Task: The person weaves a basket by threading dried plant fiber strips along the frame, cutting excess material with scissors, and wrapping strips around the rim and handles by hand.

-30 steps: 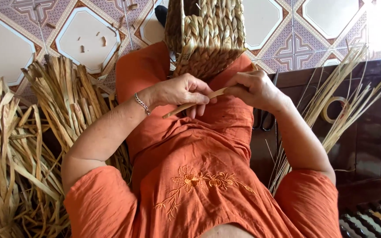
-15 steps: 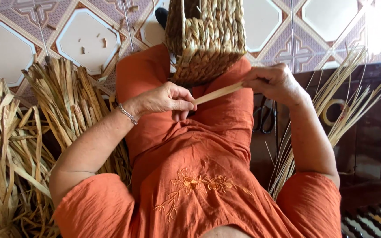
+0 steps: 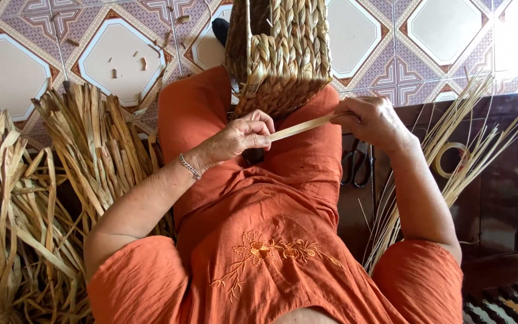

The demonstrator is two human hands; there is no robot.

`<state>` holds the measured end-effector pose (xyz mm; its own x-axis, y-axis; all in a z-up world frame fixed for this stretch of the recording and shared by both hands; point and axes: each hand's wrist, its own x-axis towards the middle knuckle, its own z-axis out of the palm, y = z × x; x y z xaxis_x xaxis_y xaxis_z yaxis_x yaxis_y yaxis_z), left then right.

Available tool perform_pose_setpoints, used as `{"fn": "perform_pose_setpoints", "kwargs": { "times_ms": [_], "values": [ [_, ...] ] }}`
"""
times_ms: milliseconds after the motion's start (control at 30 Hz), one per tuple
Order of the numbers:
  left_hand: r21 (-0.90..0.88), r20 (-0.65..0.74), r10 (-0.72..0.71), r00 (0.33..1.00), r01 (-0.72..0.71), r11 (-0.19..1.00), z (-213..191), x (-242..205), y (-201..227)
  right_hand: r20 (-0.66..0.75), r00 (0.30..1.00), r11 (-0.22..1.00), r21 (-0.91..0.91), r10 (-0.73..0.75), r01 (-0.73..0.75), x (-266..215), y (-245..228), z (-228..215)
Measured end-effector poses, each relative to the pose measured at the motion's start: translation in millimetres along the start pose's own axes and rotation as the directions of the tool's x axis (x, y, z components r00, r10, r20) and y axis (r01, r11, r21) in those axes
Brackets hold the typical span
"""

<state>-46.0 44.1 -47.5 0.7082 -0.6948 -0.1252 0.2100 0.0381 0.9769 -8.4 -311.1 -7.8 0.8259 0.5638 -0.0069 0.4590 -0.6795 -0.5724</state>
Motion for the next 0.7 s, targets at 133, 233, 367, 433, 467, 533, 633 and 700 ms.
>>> {"fn": "perform_pose_setpoints", "kwargs": {
  "times_ms": [133,233,367,433,467,533,633,700],
  "values": [
    [-0.140,-0.110,0.044,0.993,-0.059,0.988,-15.3,-7.7,4.1,-0.079,0.993,0.954,-0.277,0.092,-0.110,-18.3,24.1,-18.7],
    [0.187,-0.217,-0.008,0.976,0.049,0.981,-5.0,-3.6,23.7,-0.207,0.962,0.941,-0.249,0.179,-0.229,-42.6,83.6,-35.2],
    [0.258,-0.262,0.124,0.957,-0.054,0.965,13.0,14.8,38.9,-0.306,0.901,0.833,-0.372,0.306,-0.409,-24.1,64.4,-62.9],
    [0.218,-0.310,0.116,0.944,-0.048,0.975,16.2,25.3,23.5,-0.240,0.827,0.518,-0.681,0.509,-0.517,1.3,18.4,-72.2],
    [0.219,-0.315,0.120,0.941,-0.051,0.974,19.3,27.0,13.9,-0.240,0.831,0.520,-0.683,0.503,-0.512,7.7,4.1,-57.9],
    [0.260,-0.295,0.304,0.906,-0.230,0.938,27.1,29.3,-7.8,0.006,0.903,0.595,-0.754,0.429,-0.277,17.5,-24.6,-26.7],
    [-0.123,-0.332,0.066,0.941,-0.113,0.986,40.2,25.0,-9.5,0.092,0.981,0.939,-0.284,-0.172,0.191,27.4,-57.3,30.1],
    [-0.170,-0.371,0.071,0.926,-0.143,0.975,40.0,17.1,-5.9,-0.065,0.964,0.966,-0.060,-0.257,0.253,24.9,-77.5,40.2]
  ]
}}
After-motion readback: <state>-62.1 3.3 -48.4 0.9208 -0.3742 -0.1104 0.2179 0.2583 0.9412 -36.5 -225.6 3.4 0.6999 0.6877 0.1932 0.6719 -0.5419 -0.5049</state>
